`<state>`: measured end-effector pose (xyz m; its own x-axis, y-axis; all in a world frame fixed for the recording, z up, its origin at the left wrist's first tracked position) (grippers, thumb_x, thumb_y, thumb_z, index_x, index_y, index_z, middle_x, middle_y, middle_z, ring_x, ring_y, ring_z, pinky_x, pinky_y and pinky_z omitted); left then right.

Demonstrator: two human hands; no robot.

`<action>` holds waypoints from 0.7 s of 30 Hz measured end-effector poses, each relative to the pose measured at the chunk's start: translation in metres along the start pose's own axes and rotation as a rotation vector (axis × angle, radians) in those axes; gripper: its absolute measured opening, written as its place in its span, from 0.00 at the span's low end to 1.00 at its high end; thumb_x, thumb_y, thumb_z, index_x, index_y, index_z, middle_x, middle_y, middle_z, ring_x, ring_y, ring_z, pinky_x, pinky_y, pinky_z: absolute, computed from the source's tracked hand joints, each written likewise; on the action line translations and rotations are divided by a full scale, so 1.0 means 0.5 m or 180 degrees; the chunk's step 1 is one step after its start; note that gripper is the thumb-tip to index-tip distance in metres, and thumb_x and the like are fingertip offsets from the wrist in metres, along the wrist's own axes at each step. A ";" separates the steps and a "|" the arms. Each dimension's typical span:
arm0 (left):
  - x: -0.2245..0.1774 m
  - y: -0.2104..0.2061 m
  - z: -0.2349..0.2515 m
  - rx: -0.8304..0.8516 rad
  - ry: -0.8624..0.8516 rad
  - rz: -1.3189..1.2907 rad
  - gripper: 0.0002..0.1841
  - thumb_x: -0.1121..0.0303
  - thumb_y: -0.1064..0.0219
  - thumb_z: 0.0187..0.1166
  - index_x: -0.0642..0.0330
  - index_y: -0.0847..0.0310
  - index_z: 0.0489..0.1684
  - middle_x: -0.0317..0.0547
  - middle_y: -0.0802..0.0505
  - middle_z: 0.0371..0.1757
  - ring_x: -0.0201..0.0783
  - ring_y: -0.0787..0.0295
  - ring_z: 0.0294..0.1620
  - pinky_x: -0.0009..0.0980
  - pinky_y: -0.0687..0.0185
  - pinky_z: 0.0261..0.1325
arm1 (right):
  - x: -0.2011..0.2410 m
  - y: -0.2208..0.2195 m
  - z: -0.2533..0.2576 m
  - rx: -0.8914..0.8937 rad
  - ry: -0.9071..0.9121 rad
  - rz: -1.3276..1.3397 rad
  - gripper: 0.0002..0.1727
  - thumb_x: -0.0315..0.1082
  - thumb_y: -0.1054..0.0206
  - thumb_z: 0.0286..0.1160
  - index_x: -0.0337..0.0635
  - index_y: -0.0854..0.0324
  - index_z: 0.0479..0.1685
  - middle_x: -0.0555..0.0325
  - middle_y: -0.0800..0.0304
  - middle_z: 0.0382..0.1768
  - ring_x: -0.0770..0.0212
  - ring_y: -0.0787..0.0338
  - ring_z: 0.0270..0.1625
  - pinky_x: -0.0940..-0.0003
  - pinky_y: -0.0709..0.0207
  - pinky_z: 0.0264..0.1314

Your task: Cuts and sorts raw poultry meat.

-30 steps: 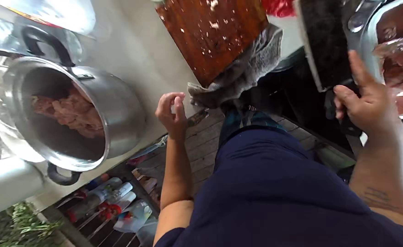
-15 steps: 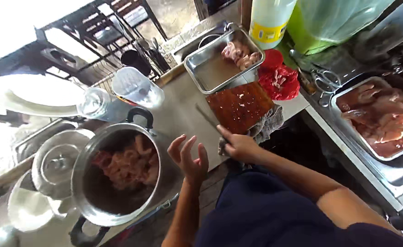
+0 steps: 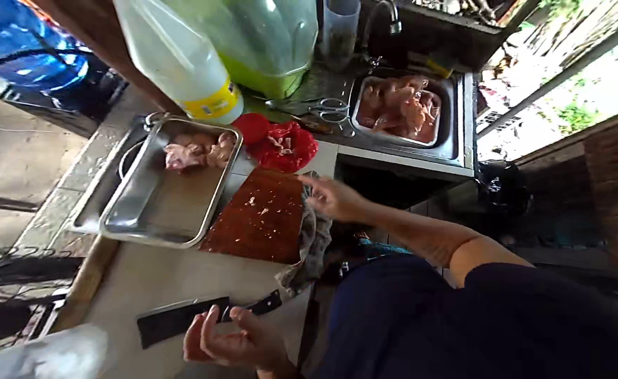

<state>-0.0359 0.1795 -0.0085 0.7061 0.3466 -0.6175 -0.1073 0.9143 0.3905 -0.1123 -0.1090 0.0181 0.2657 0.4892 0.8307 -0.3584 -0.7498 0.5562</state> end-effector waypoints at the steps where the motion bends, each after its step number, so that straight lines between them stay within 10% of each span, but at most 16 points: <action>1: -0.001 -0.010 0.004 0.0018 0.0010 -0.0013 0.17 0.66 0.43 0.87 0.76 0.26 0.59 0.62 0.24 0.68 0.37 0.33 0.79 0.28 0.38 0.82 | -0.045 0.044 -0.004 -0.0244 -0.0195 -0.0063 0.30 0.35 0.36 0.86 0.39 0.33 0.87 0.35 0.13 0.60 0.44 0.09 0.56 0.49 0.14 0.60; 9: -0.064 -0.157 0.073 0.0177 -0.0477 -0.0133 0.15 0.61 0.41 0.87 0.65 0.21 0.55 0.51 0.24 0.68 0.31 0.34 0.79 0.26 0.43 0.84 | -0.315 0.280 0.037 -0.0893 -0.1232 -0.0598 0.21 0.31 0.43 0.87 0.33 0.20 0.73 0.34 0.14 0.67 0.39 0.15 0.71 0.43 0.26 0.78; 12: -0.133 -0.267 0.097 0.0529 -0.0514 -0.0029 0.17 0.63 0.39 0.85 0.72 0.15 0.52 0.71 0.19 0.67 0.52 0.29 0.79 0.40 0.39 0.85 | -0.417 0.328 0.145 -0.0642 -0.1285 -0.0798 0.20 0.32 0.44 0.87 0.39 0.16 0.71 0.38 0.15 0.71 0.38 0.21 0.79 0.37 0.33 0.83; 16: -0.262 -0.473 0.141 0.1978 -0.0500 0.0339 0.18 0.62 0.35 0.79 0.66 0.10 0.56 0.78 0.18 0.70 0.76 0.30 0.79 0.65 0.40 0.82 | -0.504 0.367 0.280 0.0054 -0.1669 -0.1143 0.20 0.36 0.39 0.81 0.41 0.15 0.68 0.36 0.16 0.70 0.32 0.20 0.75 0.25 0.27 0.71; 21: -0.326 -0.799 0.148 0.3726 -0.0054 0.0145 0.21 0.70 0.39 0.87 0.68 0.23 0.77 0.63 0.18 0.76 0.57 0.22 0.79 0.52 0.27 0.81 | -0.545 0.366 0.357 0.1164 -0.1580 -0.1579 0.19 0.31 0.36 0.80 0.32 0.17 0.67 0.34 0.16 0.69 0.33 0.18 0.74 0.29 0.26 0.72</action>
<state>-0.0562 -0.2575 -0.0134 0.7285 0.3631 -0.5809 0.5707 0.1473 0.8078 -0.0904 -0.4593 -0.1107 0.7165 0.6134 0.3322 0.2006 -0.6373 0.7441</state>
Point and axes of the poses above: each hand's wrist, its own z-axis towards the middle knuckle, its own y-axis out of the back of the hand, x = y × z, the point moved 2 cm from there along z, towards the middle knuckle
